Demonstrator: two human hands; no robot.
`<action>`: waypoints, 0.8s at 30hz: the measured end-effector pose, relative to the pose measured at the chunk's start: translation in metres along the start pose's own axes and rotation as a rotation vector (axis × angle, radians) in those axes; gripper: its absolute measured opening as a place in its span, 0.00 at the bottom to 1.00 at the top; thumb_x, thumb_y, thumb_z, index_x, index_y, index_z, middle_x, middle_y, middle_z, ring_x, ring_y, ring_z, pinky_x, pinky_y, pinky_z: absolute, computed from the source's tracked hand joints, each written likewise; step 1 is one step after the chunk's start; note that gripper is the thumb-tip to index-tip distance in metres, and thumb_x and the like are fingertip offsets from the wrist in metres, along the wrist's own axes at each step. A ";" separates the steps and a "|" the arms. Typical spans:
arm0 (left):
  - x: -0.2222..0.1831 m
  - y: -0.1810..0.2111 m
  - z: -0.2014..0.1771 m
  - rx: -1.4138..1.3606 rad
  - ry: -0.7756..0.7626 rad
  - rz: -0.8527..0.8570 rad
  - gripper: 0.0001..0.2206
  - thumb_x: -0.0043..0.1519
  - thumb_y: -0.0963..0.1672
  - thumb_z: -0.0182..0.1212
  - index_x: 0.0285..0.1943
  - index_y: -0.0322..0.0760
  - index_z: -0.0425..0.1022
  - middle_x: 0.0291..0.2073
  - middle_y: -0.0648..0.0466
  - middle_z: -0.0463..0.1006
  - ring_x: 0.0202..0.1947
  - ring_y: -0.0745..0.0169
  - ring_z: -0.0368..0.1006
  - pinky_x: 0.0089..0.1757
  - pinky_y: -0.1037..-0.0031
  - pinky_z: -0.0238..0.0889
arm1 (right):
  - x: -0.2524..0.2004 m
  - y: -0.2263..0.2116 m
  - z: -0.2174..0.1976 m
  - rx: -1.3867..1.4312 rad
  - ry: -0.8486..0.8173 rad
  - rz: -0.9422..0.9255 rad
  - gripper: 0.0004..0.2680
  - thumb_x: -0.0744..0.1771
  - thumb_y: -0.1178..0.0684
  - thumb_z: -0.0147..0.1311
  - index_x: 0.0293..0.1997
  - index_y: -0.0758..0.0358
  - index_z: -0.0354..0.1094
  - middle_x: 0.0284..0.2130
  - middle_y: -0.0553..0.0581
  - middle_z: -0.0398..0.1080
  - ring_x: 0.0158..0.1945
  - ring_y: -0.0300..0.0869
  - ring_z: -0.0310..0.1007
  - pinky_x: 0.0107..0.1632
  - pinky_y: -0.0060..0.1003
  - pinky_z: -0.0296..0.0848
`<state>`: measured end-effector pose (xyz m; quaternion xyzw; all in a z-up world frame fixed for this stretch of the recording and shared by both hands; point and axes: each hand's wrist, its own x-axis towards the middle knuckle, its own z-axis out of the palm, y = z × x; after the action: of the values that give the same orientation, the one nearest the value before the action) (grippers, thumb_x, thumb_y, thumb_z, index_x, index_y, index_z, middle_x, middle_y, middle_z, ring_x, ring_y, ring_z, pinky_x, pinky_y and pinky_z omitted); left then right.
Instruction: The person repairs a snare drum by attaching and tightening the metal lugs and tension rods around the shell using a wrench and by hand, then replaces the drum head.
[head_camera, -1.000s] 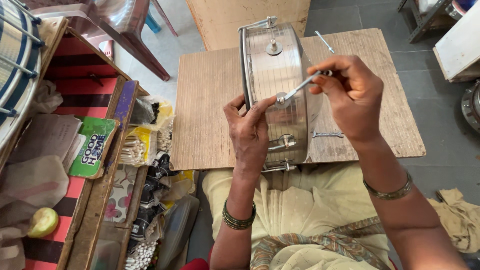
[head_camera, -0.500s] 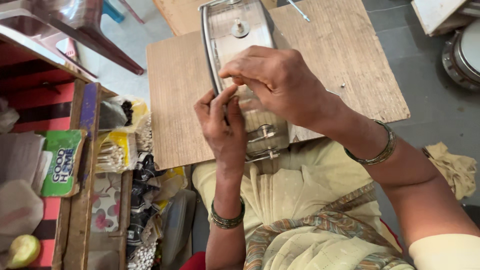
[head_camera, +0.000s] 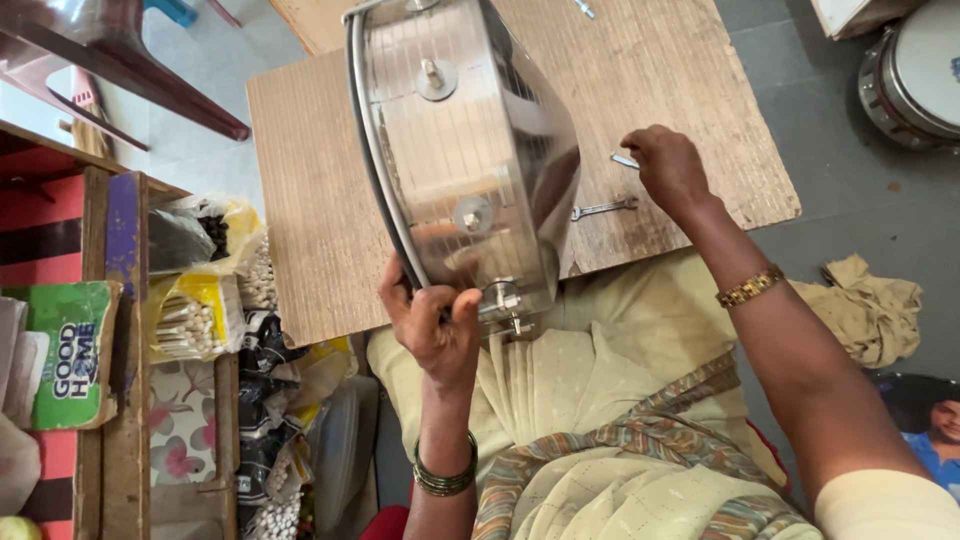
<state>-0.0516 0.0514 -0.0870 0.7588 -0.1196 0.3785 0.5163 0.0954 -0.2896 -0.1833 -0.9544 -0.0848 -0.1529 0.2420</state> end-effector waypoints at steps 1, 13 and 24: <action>-0.002 0.000 0.000 0.003 0.000 -0.006 0.19 0.63 0.53 0.68 0.34 0.35 0.71 0.63 0.37 0.66 0.59 0.46 0.72 0.57 0.61 0.67 | -0.003 0.008 0.009 -0.015 -0.023 0.035 0.05 0.67 0.62 0.57 0.45 0.62 0.78 0.39 0.63 0.75 0.42 0.57 0.76 0.45 0.50 0.74; 0.004 -0.005 0.011 -0.078 0.019 -0.096 0.25 0.63 0.58 0.63 0.32 0.32 0.72 0.61 0.38 0.68 0.58 0.48 0.73 0.55 0.62 0.69 | -0.055 -0.011 0.042 0.046 -0.086 -0.110 0.06 0.66 0.59 0.58 0.47 0.61 0.75 0.43 0.62 0.73 0.50 0.58 0.71 0.51 0.51 0.71; 0.004 0.007 -0.008 0.153 -0.229 -0.007 0.09 0.62 0.47 0.71 0.42 0.45 0.74 0.68 0.45 0.67 0.46 0.56 0.81 0.44 0.71 0.75 | -0.093 0.021 0.059 -0.207 -0.096 -0.202 0.08 0.70 0.53 0.54 0.55 0.57 0.72 0.51 0.61 0.72 0.52 0.57 0.70 0.56 0.47 0.71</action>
<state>-0.0563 0.0566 -0.0779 0.8347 -0.1459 0.2958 0.4411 0.0276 -0.2873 -0.2734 -0.9671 -0.1756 -0.1388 0.1211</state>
